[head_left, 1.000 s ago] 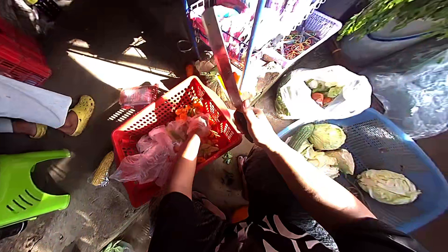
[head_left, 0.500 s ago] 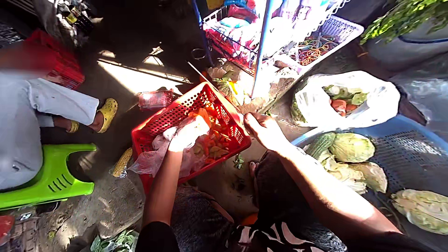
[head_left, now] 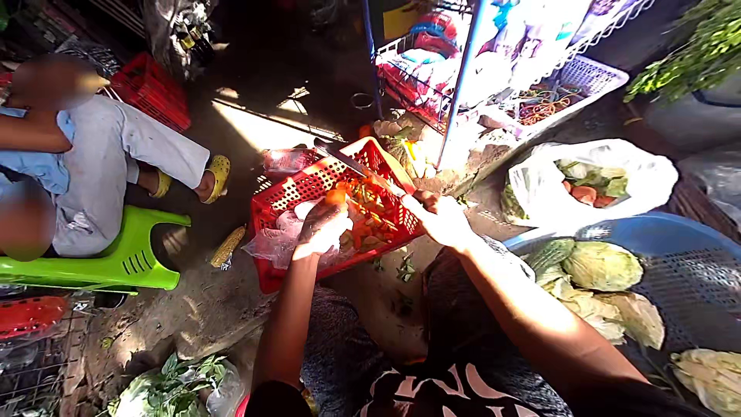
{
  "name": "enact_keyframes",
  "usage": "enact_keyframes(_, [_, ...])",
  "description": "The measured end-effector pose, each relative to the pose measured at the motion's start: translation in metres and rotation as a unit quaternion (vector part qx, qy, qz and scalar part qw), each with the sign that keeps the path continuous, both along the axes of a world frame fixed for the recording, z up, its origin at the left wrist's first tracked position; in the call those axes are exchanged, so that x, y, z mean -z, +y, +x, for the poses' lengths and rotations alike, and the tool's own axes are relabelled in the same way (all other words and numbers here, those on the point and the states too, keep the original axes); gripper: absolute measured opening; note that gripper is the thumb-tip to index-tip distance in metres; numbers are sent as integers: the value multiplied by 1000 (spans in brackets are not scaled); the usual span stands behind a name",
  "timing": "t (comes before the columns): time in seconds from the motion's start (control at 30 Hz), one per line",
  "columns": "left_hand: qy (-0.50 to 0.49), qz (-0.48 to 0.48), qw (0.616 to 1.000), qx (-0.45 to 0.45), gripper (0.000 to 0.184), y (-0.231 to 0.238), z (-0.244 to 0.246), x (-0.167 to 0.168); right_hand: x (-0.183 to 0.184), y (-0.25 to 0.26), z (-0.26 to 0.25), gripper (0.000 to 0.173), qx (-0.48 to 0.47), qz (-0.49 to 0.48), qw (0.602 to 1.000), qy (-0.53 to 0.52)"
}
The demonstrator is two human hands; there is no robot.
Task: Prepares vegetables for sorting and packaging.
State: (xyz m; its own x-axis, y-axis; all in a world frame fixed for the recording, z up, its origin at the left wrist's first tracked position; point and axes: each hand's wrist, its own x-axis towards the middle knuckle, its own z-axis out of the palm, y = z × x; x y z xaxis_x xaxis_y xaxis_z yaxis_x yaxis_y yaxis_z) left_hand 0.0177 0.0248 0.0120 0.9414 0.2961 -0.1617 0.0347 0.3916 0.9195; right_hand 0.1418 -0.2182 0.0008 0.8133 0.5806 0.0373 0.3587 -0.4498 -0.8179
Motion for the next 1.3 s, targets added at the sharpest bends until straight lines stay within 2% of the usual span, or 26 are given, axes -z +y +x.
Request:
enact_keyframes(0.07, [39,33,998,-22,34,-10,-4,-8,0,-5,-1,69,-7,-3,1000,-18])
enact_keyframes(0.17, [79,23,997,0,30,-15,-11,-17,-5,-16,0,76,-21,-22,996,-85])
enact_keyframes(0.3, [22,-12,1000,10,37,-12,-26,-16,-24,-33,-2,80,-50,-69,990,-113])
enact_keyframes(0.37, [14,29,999,2,41,-15,-29,-21,-30,-37,-7,77,-55,-53,991,-108])
enact_keyframes(0.47, [76,112,990,-42,22,-29,-23,-25,-31,-36,-19,84,-54,-31,989,-136])
enact_keyframes(0.5, [102,121,987,-38,14,-34,-22,-27,-31,-33,-24,85,-59,-31,987,-150])
enact_keyframes(0.57, [160,160,974,3,12,-44,-26,-35,-31,-24,-33,87,-77,-38,980,-177])
enact_keyframes(0.63, [176,176,969,6,15,-41,-34,-23,-29,-12,-40,88,-107,-54,974,-191])
enact_keyframes(0.7, [94,73,990,-73,22,-34,-33,3,-25,3,-43,88,-134,-58,966,-214])
enact_keyframes(0.73, [65,58,992,-95,26,-33,-31,7,-25,8,-44,88,-150,-64,963,-216])
enact_keyframes(0.87, [57,76,991,-96,24,-21,-38,26,-21,26,-39,88,-193,-79,951,-229])
enact_keyframes(0.93, [88,147,980,-98,26,-22,-40,9,-13,33,-34,88,-205,-51,942,-261])
enact_keyframes(1.0, [138,186,967,-109,19,-29,-39,-16,-4,39,-28,88,-211,-33,938,-272])
enact_keyframes(1.1, [146,113,980,-78,17,-17,-52,-5,12,41,-11,85,-202,-58,947,-243])
enact_keyframes(1.17, [119,86,988,-39,18,-11,-57,-2,21,38,8,80,-163,-139,963,-163])
enact_keyframes(1.23, [82,103,991,-27,32,-16,-61,-5,35,31,41,75,-95,-219,965,-105])
enact_keyframes(1.3, [69,136,987,-55,48,-15,-57,-6,27,27,51,67,-48,-262,961,-82])
